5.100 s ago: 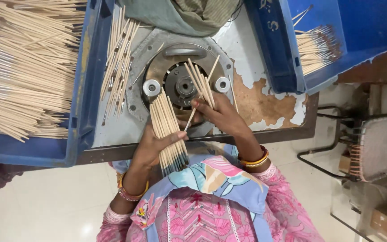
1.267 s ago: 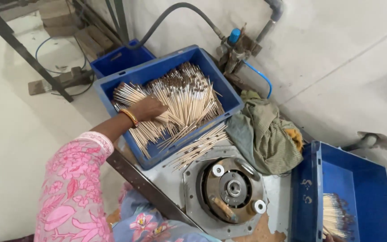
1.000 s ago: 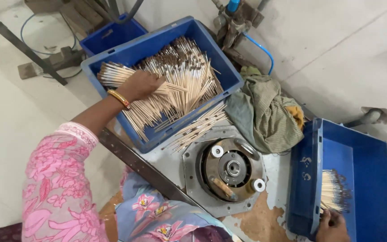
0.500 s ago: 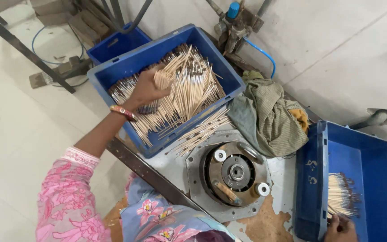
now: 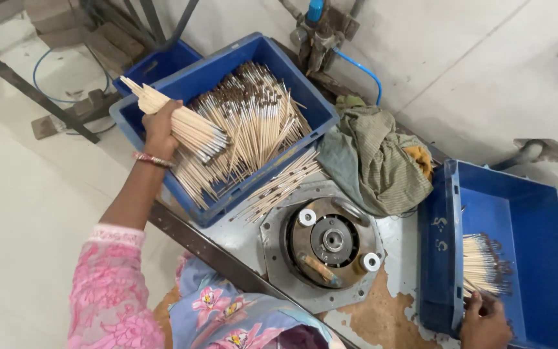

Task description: The person inserts wooden sticks into an industrial machine for incense production.

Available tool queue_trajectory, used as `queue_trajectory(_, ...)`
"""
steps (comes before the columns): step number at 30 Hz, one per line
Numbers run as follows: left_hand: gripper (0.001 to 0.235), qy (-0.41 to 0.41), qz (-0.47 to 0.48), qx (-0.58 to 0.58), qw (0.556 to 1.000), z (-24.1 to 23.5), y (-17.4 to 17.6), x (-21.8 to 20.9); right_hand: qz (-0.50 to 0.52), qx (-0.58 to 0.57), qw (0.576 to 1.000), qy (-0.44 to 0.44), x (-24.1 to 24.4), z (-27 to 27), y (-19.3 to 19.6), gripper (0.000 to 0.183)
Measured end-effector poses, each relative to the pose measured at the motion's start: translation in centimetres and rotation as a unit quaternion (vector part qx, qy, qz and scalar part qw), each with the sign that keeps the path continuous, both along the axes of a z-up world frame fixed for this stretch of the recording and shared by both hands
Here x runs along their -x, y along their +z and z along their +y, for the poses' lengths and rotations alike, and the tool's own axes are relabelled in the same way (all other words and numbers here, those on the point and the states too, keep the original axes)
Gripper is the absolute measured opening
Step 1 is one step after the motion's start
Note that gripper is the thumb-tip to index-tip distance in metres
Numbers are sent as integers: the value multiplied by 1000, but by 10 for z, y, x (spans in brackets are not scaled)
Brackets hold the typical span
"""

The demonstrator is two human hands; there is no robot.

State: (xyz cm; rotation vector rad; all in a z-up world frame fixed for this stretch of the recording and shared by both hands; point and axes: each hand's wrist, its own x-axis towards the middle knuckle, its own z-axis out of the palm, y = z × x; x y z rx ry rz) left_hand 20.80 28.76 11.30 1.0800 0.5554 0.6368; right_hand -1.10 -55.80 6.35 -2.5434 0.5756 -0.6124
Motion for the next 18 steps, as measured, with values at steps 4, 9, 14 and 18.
queue_trajectory(4, 37, -139, -16, 136, 981, -54, 85, 50, -55, -70, 996, 31, -15, 60, 36, 25)
queue_trajectory(9, 90, -391, 79, 43, 916, -183, 109, 131, -40, -179, 941, 285, -46, 258, 166, 16)
queue_trajectory(14, 61, -607, 162, 121, 769, -270, 15, 191, -45, -115, 883, 452, -82, 378, 162, 17)
queue_trajectory(18, 48, -598, 195, 266, 731, -283, -46, 219, 170, -62, 720, 670, -75, 394, 134, 21)
